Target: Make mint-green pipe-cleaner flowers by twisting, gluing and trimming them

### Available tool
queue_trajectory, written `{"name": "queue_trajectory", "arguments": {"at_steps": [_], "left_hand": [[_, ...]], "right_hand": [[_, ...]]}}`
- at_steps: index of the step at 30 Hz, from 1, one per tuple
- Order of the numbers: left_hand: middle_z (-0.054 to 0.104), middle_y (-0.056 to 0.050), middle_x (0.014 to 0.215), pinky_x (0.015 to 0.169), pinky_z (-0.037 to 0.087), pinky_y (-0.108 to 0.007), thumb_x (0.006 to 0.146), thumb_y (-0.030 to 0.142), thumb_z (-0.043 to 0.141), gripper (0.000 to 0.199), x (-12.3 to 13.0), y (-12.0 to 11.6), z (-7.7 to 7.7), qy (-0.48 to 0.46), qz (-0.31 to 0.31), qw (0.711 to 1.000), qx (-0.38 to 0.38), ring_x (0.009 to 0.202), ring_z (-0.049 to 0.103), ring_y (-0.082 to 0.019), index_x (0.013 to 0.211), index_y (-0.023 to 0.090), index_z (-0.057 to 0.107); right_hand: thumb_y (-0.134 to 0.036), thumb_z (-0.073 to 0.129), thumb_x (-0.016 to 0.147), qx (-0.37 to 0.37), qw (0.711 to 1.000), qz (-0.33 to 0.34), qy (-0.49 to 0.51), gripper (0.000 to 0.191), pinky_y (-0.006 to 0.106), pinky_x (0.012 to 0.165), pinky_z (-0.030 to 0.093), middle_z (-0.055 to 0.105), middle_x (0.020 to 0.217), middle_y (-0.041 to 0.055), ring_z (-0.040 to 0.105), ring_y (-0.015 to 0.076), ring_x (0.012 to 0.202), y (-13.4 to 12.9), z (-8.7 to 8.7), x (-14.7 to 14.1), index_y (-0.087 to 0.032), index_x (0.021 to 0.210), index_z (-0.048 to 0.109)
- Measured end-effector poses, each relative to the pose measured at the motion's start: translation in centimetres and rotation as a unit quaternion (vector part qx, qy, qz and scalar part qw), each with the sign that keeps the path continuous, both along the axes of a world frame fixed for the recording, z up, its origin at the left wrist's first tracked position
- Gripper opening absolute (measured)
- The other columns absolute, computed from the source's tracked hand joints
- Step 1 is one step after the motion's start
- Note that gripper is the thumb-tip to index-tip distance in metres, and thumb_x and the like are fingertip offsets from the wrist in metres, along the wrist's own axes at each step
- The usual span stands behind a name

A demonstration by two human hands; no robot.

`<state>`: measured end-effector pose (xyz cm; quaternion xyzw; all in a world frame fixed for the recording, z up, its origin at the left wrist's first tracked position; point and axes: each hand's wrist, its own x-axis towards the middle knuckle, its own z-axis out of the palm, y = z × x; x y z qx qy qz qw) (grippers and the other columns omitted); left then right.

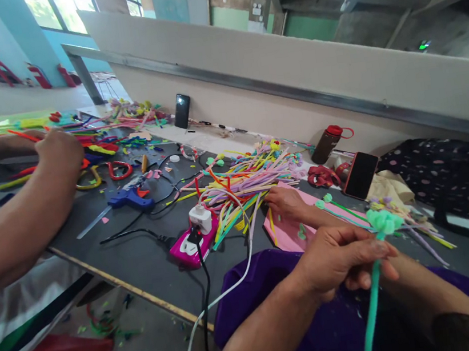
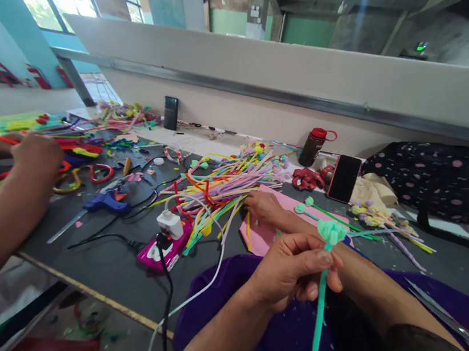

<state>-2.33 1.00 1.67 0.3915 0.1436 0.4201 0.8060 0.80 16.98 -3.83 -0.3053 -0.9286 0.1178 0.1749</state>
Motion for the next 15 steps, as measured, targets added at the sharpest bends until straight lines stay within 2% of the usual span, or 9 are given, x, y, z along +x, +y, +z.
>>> {"name": "queue_trajectory", "arguments": {"at_steps": [4, 7, 11, 15], "left_hand": [[0.063, -0.001, 0.063, 0.031, 0.022, -0.016, 0.072, 0.034, 0.061, 0.023, -0.2, 0.1, 0.2, -0.005, 0.004, 1.0, 0.008, 0.034, 0.041, -0.002, 0.079, 0.013, 0.065], [0.063, -0.002, 0.063, 0.03, 0.022, -0.016, 0.072, 0.034, 0.061, 0.023, -0.3, 0.1, 0.2, -0.003, 0.003, 1.0, 0.009, 0.035, 0.041, -0.002, 0.078, 0.013, 0.066], [0.063, -0.002, 0.064, 0.03, 0.022, -0.017, 0.07, 0.035, 0.062, 0.023, -0.1, 0.3, 0.0, -0.011, 0.018, 1.0, 0.003, 0.034, 0.041, -0.002, 0.078, 0.013, 0.065], [0.063, -0.002, 0.06, 0.03, 0.021, -0.017, 0.067, 0.036, 0.064, 0.026, 0.0, 0.5, 0.0, -0.01, 0.045, 0.999, -0.013, 0.032, 0.039, -0.002, 0.075, 0.012, 0.063]], "right_hand": [[-0.014, 0.046, 0.075, -0.008, 0.999, -0.031, 0.007, 0.017, 0.023, 0.054, 0.037, 0.059, 0.067, 0.0021, 0.049, 0.0135, 0.06, 0.8, -1.4, -1.0, -0.019, 0.07, 0.061], [-0.013, 0.047, 0.073, -0.008, 0.999, -0.042, 0.012, 0.014, 0.023, 0.052, 0.035, 0.057, 0.063, 0.002, 0.044, 0.0124, 0.054, 0.9, -1.6, -1.2, -0.017, 0.067, 0.059], [-0.014, 0.05, 0.071, 0.0, 0.997, -0.062, 0.042, 0.008, 0.024, 0.058, 0.035, 0.058, 0.07, 0.0033, 0.046, 0.0131, 0.06, 0.5, -0.5, -0.8, -0.017, 0.071, 0.058], [-0.02, 0.046, 0.076, -0.004, 0.99, -0.111, 0.091, 0.011, 0.024, 0.059, 0.036, 0.057, 0.07, 0.002, 0.048, 0.0134, 0.062, -0.4, 1.7, 1.7, -0.017, 0.076, 0.057]]}}
